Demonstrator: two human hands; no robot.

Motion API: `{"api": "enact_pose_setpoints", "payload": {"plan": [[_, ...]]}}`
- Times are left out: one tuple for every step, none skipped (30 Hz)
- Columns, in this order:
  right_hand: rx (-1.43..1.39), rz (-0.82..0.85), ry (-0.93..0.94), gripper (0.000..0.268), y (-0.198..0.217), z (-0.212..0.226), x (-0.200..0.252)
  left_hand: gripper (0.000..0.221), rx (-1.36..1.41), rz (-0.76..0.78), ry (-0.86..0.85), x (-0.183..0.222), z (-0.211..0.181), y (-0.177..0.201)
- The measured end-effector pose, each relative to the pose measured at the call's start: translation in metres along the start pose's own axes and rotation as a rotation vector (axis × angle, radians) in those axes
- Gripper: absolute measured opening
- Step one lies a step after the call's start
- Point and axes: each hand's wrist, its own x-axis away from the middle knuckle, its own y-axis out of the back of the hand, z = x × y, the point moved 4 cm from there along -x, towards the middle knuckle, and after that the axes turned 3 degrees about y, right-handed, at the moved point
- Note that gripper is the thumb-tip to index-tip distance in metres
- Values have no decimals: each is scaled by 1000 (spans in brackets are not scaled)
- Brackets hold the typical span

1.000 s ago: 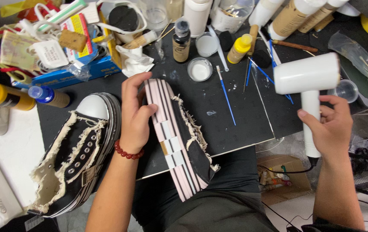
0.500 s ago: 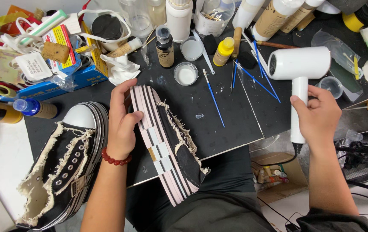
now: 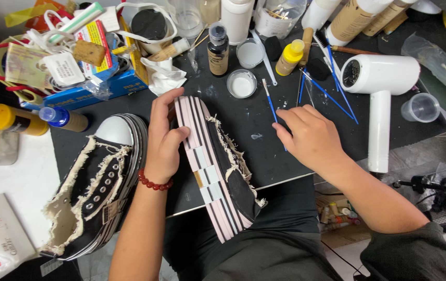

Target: The person uses a handheld dryer to heat the sole of a sneaker, then applies a white liquid from a jar to the side of the sole using a small brush, and finally wipes the side of the sole with the brush.

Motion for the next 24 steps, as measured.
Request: {"api": "enact_pose_setpoints", "payload": {"plan": [[20,20,7,21,-4,3,-4,69,-7,-1,-5,0,-1,0],[7,18,-13,19,-7,5,-4,69,-14,-1,-11,1,-1,0],[-4,18,-31,17,-10,6,-3,69,-20,-3,-16,1,-2,0],[-16,18,-49,15,-13,6,-3,68,-47,-2,-25,0,-3,1],[-9,5,-77,16,-16,4,-4,68,-71,-7,-30,0,-3,2],[-1,-8,-105,18,-19,2,-5,67,-95,-12,-36,0,-3,3],[5,-19,-143,19,-21,2,-3,66,-119,-13,-61,1,-3,3],[30,-5,-166,21,-24,2,-2,65,-144,-14,-86,0,-3,3],[56,3,-191,24,-29,3,-3,64,-171,-12,-116,0,-4,3],[82,11,-215,26,-32,2,-4,64,-170,-12,-106,1,-4,3],[84,13,-228,26,-34,1,-6,65,-169,-13,-100,1,-4,3],[86,15,-242,26,-35,0,-7,65,-167,-14,-94,1,-5,3],[88,20,-256,26,-36,-1,-6,65,-162,-13,-95,2,-5,3],[86,4,-257,26,-37,-2,-5,65,-157,-12,-97,2,-5,3],[87,-18,-253,27,-37,-4,-6,64,-151,-15,-105,1,-5,4],[88,-39,-249,28,-36,-6,-7,65,-159,-14,-103,0,-6,4],[68,-43,-260,29,-36,-8,-9,65,-165,-18,-100,0,-6,4],[48,-47,-272,30,-35,-10,-10,65,-171,-22,-97,0,-6,4],[24,-41,-285,31,-35,-10,-9,64,-171,-22,-106,2,-6,5],[15,-44,-289,30,-32,-9,-8,63,-170,-23,-116,2,-5,5],[5,-50,-298,30,-28,-9,-6,63,-172,-18,-127,2,-5,5],[-4,-57,-307,29,-23,-8,-3,63,-174,-20,-133,3,-4,5],[-73,-93,-320,30,-17,-7,1,63,-177,-21,-140,3,-5,5],[-142,-130,-333,31,-12,-6,6,63,-180,-21,-146,2,-5,5]]}}
